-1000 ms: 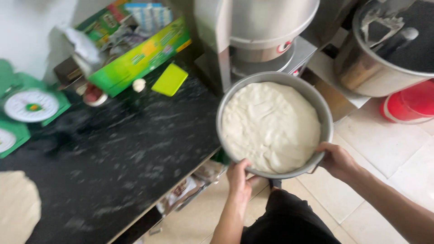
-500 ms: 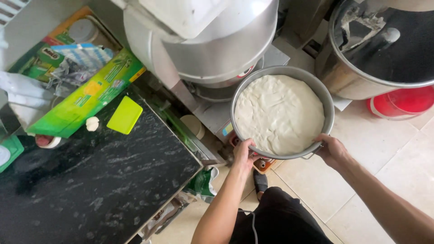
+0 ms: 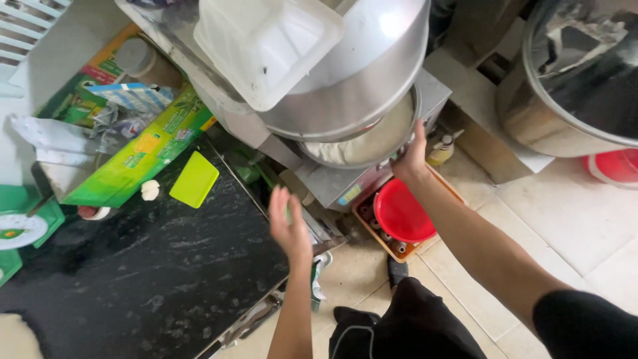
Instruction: Dividing dough rounds into uniform patterns using a manual press machine.
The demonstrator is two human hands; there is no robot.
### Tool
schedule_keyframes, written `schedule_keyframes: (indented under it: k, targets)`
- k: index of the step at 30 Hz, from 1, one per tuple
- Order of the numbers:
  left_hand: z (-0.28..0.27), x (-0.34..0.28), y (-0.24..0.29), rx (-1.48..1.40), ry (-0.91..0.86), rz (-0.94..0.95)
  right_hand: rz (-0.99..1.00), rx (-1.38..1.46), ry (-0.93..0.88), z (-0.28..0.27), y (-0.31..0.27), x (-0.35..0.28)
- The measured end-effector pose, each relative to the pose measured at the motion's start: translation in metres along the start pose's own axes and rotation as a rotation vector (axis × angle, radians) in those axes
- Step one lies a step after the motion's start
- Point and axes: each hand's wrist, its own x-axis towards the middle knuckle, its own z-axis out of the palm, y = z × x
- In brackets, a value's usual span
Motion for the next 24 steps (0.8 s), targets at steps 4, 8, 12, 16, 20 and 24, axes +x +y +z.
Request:
schedule_keyframes:
  k: [4, 8, 12, 16, 20, 24]
  targets:
    - [-0.071, 0.012, -0.029, 0.332, 0.157, 0.279, -0.013, 0.163, -0.144, 0.064, -0.012, 0.011]
    - [-0.086, 0.030, -0.038, 0.792, 0.227, 0.407, -0.193, 0.068, 0.132, 0.100, -0.018, 0.011]
    - [-0.077, 0.029, -0.042, 1.037, 0.195, 0.400, -0.205, -0.202, -0.138, 0.002, 0.003, 0.057]
    - [-0.066, 0.027, -0.034, 1.285, 0.170, 0.352, -0.574, -0.809, 0.212, -0.121, 0.060, 0.093]
    - [-0.066, 0.027, -0.029, 1.392, 0.164, 0.320, -0.711, -1.519, 0.060, -0.097, 0.075, 0.065]
    - [-0.074, 0.027, -0.028, 1.363, 0.157, 0.385, -0.354, -1.869, 0.012, -0.110, 0.098, 0.111]
